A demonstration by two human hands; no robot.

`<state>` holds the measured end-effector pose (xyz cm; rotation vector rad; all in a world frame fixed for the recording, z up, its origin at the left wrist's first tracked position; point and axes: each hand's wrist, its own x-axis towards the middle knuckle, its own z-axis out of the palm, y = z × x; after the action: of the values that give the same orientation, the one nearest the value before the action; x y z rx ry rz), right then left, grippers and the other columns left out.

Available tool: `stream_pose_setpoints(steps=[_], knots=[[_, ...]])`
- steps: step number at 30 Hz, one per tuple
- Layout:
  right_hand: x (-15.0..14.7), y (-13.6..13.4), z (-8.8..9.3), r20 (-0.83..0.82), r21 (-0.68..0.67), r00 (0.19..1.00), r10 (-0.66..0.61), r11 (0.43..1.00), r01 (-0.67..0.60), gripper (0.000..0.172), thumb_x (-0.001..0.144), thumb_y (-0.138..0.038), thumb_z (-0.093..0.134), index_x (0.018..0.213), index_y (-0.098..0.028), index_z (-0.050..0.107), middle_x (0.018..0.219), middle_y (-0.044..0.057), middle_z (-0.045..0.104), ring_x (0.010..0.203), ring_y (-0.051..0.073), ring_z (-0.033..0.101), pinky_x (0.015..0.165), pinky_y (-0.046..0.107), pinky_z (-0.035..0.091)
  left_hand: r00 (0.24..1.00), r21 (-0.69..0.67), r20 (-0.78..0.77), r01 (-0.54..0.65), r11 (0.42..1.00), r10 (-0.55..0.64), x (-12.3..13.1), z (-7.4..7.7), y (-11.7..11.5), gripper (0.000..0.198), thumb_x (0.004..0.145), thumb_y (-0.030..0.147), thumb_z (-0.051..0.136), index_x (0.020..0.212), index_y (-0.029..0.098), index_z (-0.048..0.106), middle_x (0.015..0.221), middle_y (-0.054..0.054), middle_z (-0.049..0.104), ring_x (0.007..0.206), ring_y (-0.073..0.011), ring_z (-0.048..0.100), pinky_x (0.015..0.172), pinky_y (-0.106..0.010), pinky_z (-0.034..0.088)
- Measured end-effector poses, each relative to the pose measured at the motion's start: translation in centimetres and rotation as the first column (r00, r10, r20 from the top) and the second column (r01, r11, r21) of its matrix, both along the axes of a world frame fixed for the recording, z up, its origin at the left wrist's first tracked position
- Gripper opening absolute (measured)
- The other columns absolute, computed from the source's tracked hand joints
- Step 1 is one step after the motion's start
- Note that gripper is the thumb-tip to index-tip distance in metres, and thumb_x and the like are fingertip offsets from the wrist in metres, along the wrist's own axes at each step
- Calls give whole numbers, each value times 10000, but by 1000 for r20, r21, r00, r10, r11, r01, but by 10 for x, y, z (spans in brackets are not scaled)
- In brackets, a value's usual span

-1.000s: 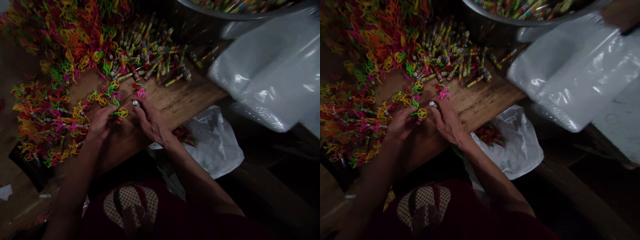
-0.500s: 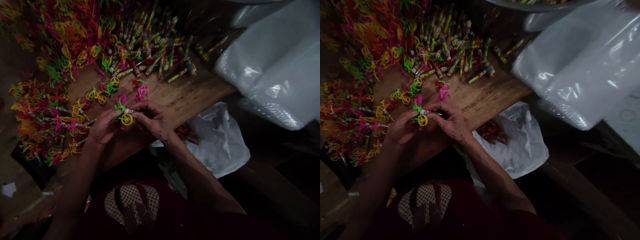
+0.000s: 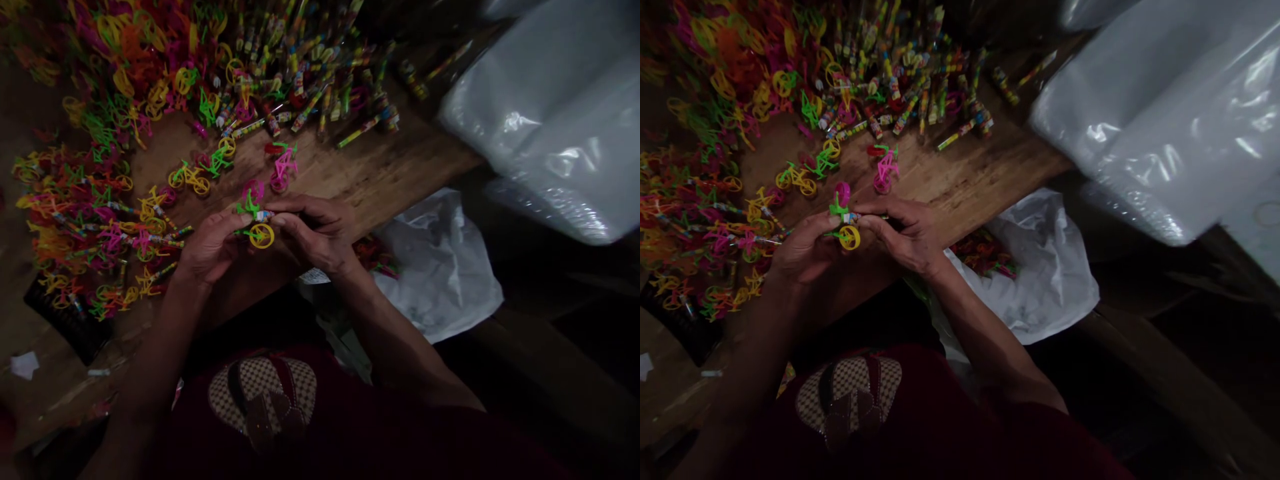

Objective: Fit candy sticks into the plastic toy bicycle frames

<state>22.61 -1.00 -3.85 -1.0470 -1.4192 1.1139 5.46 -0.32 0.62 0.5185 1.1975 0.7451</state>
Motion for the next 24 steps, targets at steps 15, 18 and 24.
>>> stream_pose_setpoints(steps=[15, 18, 24], knots=[[15, 0, 9, 152, -15, 980, 128, 992, -127, 187, 900, -410, 671, 894, -253, 773, 907, 37, 782, 847, 209, 735, 780, 343, 574, 998, 6, -30, 55, 998, -55, 6, -9, -4, 158, 634, 248, 780, 734, 146, 713, 724, -21, 691, 636, -123, 614, 611, -232, 503], [7, -1, 5, 182, 45, 972, 150, 986, -160, 176, 924, -370, 639, 940, -250, 767, 908, 37, 786, 838, 198, 734, 767, 337, 580, 997, -1, -57, 47, 999, -47, 0, -8, -9, 211, 633, 286, 807, 763, 150, 713, 737, -29, 698, 651, -136, 626, 647, -251, 515], [-7, 5, 1, 248, 206, 954, 171, 953, -224, 274, 918, -425, 650, 1104, -238, 728, 1067, 56, 772, 934, 205, 712, 843, 356, 570, 761, 237, -629, -4, 971, 157, -61, 25, -28, 275, 648, 292, 828, 852, 196, 671, 729, 8, 657, 664, -141, 610, 633, -242, 461]])
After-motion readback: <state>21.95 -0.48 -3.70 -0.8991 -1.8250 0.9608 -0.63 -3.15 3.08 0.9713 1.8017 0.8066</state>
